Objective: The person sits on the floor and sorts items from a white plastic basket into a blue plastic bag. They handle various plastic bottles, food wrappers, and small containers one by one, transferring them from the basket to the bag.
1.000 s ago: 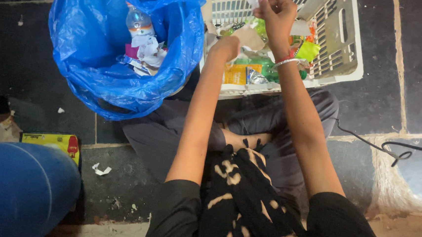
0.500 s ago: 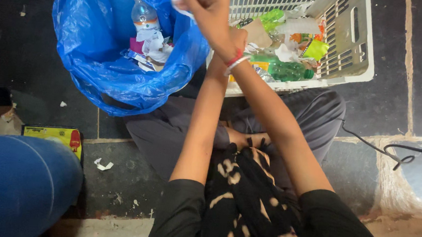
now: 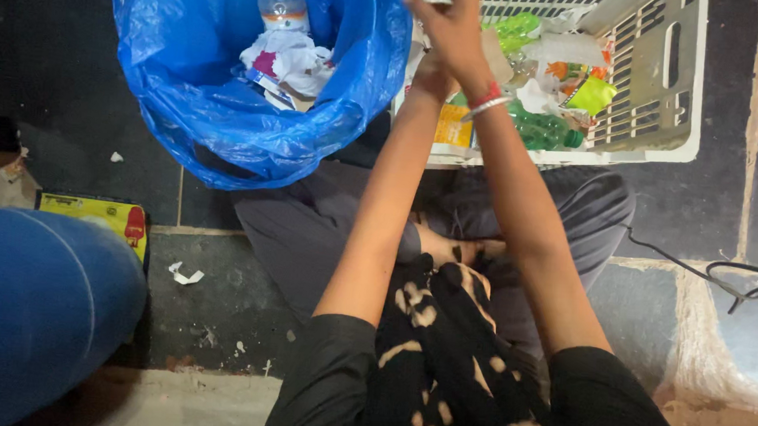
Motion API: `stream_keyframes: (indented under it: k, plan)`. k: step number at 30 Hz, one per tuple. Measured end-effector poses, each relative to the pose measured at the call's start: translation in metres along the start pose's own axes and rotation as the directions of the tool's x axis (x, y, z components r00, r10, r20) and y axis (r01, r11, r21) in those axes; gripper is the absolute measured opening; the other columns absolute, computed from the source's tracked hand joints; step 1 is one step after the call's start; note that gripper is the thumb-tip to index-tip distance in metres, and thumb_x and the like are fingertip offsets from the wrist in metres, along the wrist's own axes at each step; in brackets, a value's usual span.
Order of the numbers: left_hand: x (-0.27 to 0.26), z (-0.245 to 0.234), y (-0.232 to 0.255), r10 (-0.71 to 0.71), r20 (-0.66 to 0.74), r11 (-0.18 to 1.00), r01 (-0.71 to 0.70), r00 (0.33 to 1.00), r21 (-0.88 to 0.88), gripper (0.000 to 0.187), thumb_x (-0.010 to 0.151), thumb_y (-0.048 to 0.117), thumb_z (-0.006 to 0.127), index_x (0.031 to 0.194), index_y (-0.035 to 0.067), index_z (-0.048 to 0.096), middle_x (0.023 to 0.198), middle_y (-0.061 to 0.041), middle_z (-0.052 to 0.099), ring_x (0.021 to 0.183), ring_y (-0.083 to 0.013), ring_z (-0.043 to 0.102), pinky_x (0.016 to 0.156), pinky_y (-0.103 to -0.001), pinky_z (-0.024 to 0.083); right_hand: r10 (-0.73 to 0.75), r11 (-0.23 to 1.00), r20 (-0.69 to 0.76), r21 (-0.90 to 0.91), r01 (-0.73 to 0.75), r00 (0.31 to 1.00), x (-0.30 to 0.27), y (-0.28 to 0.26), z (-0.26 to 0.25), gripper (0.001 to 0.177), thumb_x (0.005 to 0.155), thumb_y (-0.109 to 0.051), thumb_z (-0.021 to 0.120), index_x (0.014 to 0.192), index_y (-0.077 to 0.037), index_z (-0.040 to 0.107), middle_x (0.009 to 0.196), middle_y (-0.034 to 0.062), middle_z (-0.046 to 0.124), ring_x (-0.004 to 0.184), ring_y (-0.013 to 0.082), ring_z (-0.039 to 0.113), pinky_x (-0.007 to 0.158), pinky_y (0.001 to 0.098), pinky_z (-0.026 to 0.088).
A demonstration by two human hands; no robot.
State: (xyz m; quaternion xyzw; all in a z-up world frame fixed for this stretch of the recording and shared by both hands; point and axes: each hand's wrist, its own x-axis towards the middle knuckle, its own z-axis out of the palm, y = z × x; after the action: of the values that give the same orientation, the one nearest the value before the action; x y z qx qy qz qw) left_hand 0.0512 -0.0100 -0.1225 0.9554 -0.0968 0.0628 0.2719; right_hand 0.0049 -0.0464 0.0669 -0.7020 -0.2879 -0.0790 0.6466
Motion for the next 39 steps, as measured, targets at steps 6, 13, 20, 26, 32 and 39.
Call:
stream_keyframes:
  k: [6,13,20,26,32,39]
  plan:
    - [-0.013,-0.041,0.022,-0.086,0.189,0.996,0.091,0.978,-0.019,0.034,0.089,0.025,0.060,0.121,0.014,0.067,0.116,-0.018,0.069,0.108,-0.0372,0.066,0.090,-0.047,0.052,-0.120,0.869,-0.001,-0.483,0.104,0.993,-0.028,0.037,-0.054,0.022,0.081,-0.007,0.075,0.103,-0.001,0.073,0.101,0.0159,0.073,0.080,0.0269,0.069,0.073,0.0379,0.057]
    - [-0.025,-0.068,0.037,-0.251,0.069,0.960,0.257,0.966,-0.110,0.024,0.092,0.020,0.059,0.110,0.013,0.074,0.107,-0.019,0.074,0.105,-0.0382,0.070,0.090,-0.050,0.054,-0.001,0.847,-0.095,-0.529,-0.049,0.995,-0.051,0.078,-0.066,0.023,0.096,-0.024,0.070,0.093,-0.001,0.072,0.092,0.0189,0.070,0.080,0.0346,0.070,0.073,0.0423,0.055]
    - [-0.028,-0.105,0.057,-0.074,-0.226,0.995,0.057,0.971,-0.081,0.013,0.089,0.016,0.062,0.097,0.006,0.065,0.093,-0.021,0.072,0.091,-0.0426,0.069,0.074,-0.054,0.054,0.115,0.819,-0.121,-0.550,-0.163,0.986,-0.052,0.092,-0.078,0.033,0.103,-0.027,0.061,0.083,-0.002,0.066,0.077,0.0198,0.067,0.073,0.0394,0.066,0.065,0.0469,0.050]
    - [-0.030,-0.118,0.068,-0.048,-0.299,0.987,0.000,0.953,-0.159,0.009,0.092,0.015,0.063,0.097,0.007,0.063,0.094,-0.018,0.073,0.094,-0.0418,0.069,0.076,-0.054,0.053,0.026,0.853,-0.167,-0.511,-0.109,0.986,-0.052,0.108,-0.072,0.028,0.105,-0.021,0.054,0.084,-0.003,0.061,0.074,0.0211,0.066,0.069,0.0421,0.065,0.061,0.0491,0.048]
    - [-0.036,-0.132,0.082,-0.049,-0.402,0.960,-0.068,0.914,-0.273,0.005,0.090,0.010,0.064,0.094,0.008,0.061,0.094,-0.015,0.072,0.092,-0.0402,0.069,0.074,-0.051,0.054,-0.024,0.808,-0.233,-0.577,-0.118,0.972,-0.049,0.113,-0.071,0.022,0.105,-0.019,0.054,0.092,-0.004,0.061,0.078,0.0230,0.066,0.073,0.0458,0.064,0.060,0.0523,0.047]
    - [-0.047,-0.165,0.102,-0.014,-0.585,0.864,-0.285,0.811,-0.416,0.006,0.096,0.011,0.068,0.101,0.009,0.065,0.093,-0.012,0.072,0.088,-0.0303,0.072,0.075,-0.039,0.057,-0.023,0.832,-0.284,-0.538,-0.139,0.958,-0.052,0.073,-0.068,0.013,0.106,-0.015,0.054,0.101,-0.005,0.061,0.080,0.0213,0.068,0.074,0.0432,0.066,0.062,0.0511,0.047]
